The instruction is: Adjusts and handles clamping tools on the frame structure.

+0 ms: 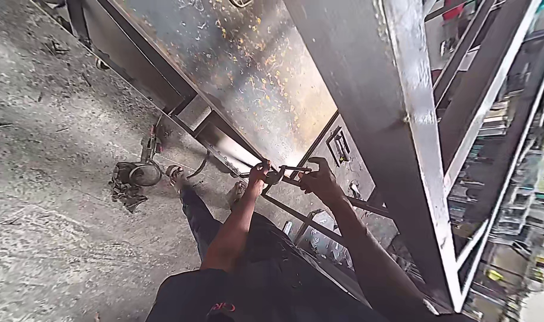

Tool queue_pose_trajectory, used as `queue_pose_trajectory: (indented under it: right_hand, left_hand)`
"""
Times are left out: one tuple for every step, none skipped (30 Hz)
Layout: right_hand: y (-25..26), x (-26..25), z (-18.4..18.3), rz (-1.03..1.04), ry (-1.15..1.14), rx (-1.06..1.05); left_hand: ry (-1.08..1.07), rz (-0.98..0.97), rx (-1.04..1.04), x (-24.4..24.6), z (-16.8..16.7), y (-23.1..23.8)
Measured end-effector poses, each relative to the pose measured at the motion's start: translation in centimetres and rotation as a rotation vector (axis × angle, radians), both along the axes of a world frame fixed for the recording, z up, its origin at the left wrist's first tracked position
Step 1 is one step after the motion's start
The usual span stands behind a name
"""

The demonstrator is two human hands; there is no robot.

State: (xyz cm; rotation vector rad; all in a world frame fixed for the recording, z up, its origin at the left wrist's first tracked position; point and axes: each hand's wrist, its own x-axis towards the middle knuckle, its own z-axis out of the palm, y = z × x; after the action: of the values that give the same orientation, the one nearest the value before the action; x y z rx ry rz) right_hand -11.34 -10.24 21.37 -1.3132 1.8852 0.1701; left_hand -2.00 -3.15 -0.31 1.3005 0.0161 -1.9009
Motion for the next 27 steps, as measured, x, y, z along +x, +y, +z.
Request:
queue_pose_trajectory:
  right_hand:
    - [-0.1,0.4,0.5,0.049,0.007,-0.003]
    - [-0.3,0.4,0.8,0.159,0.03,0.01]
    - [-0.6,0.1,0.9,0.315,0.077,0.022]
    - [-0.8,0.0,1.0,0.466,0.172,0.033]
    - [-0.6,0.1,1.0,0.586,0.286,0.022]
    - [-0.3,0.2,0.7,0.645,0.378,-0.031]
    - [-0.1,0.4,0.4,0.664,0.432,-0.094]
    - [0.0,0.7,0.1,0.657,0.446,-0.152]
    - [-0.2,1.5,0.1,0.636,0.438,-0.191]
    - [-0.5,3.2,0.9,0.577,0.421,-0.166]
    - [-1.1,5.7,2.5,0.457,0.401,-0.059]
    - [-1.6,7.0,3.2,0.337,0.376,-0.015]
    - [-1.9,7.3,3.2,0.243,0.349,-0.006]
    - [-2.0,7.5,3.4,0.194,0.339,-0.002]
    - [-2.1,7.3,3.7,0.219,0.334,-0.024]
    - [-2.0,6.7,3.8,0.32,0.306,-0.079]
    - [-1.9,5.5,3.7,0.479,0.262,-0.152]
    - [-1.8,4.2,3.6,0.627,0.226,-0.211]
    - [-1.6,3.4,3.7,0.727,0.219,-0.228]
    - [-1.4,2.8,3.7,0.781,0.253,-0.206]
    - [-1.4,1.8,3.1,0.782,0.306,-0.186]
    - [-1.5,0.5,2.0,0.73,0.324,-0.196]
    - [-1.7,-0.2,0.9,0.585,0.313,-0.139]
    - [-2.0,-0.5,0.1,0.383,0.247,-0.036]
    - [-2.0,-0.5,-0.1,0.182,0.151,0.058]
    - [-1.6,-0.4,0.1,0.08,0.102,0.096]
    - [-1.5,-0.4,0.3,0.114,0.107,0.065]
  left_hand:
    - [0.008,-0.021,-0.003,0.0,-0.1,-0.4]
    - [0.008,-0.041,-0.006,0.0,-0.3,-0.8]
    - [0.004,-0.063,-0.015,0.2,-0.6,-1.0]
    - [0.009,-0.079,-0.021,0.3,-0.9,-1.1]
    - [0.008,-0.097,-0.032,0.1,-1.5,-1.0]
    - [0.016,-0.104,-0.046,0.0,-2.2,-1.0]
    - [0.025,-0.107,-0.051,0.0,-2.5,-1.2]
    - [0.032,-0.101,-0.046,0.0,-2.6,-1.3]
    - [0.04,-0.086,-0.047,0.1,-2.5,-1.5]
    - [0.053,-0.065,-0.054,0.2,-2.3,-1.6]
    - [0.074,-0.05,-0.062,0.4,-2.1,-1.6]
    - [0.084,-0.042,-0.064,0.6,-2.0,-1.6]
    - [0.082,-0.046,-0.066,0.6,-1.9,-1.6]
    - [0.078,-0.052,-0.071,0.6,-2.0,-1.6]
    - [0.074,-0.057,-0.072,0.5,-2.1,-1.6]
    - [0.076,-0.06,-0.07,0.6,-2.2,-1.7]
    - [0.087,-0.06,-0.063,0.9,-2.2,-1.8]
    - [0.106,-0.06,-0.054,0.9,-1.8,-1.7]
    - [0.123,-0.066,-0.036,0.8,-1.7,-1.4]
    - [0.13,-0.072,-0.023,0.7,-1.7,-1.2]
    - [0.122,-0.078,-0.027,0.5,-1.9,-1.3]
    - [0.106,-0.077,-0.038,0.3,-2.2,-1.3]
    - [0.097,-0.072,-0.047,0.3,-2.4,-1.3]
    - [0.095,-0.072,-0.055,0.4,-2.6,-1.3]
    - [0.094,-0.073,-0.063,0.3,-2.6,-1.1]
    - [0.095,-0.076,-0.061,0.4,-2.4,-0.7]
    - [0.089,-0.08,-0.063,0.7,-2.2,-0.8]
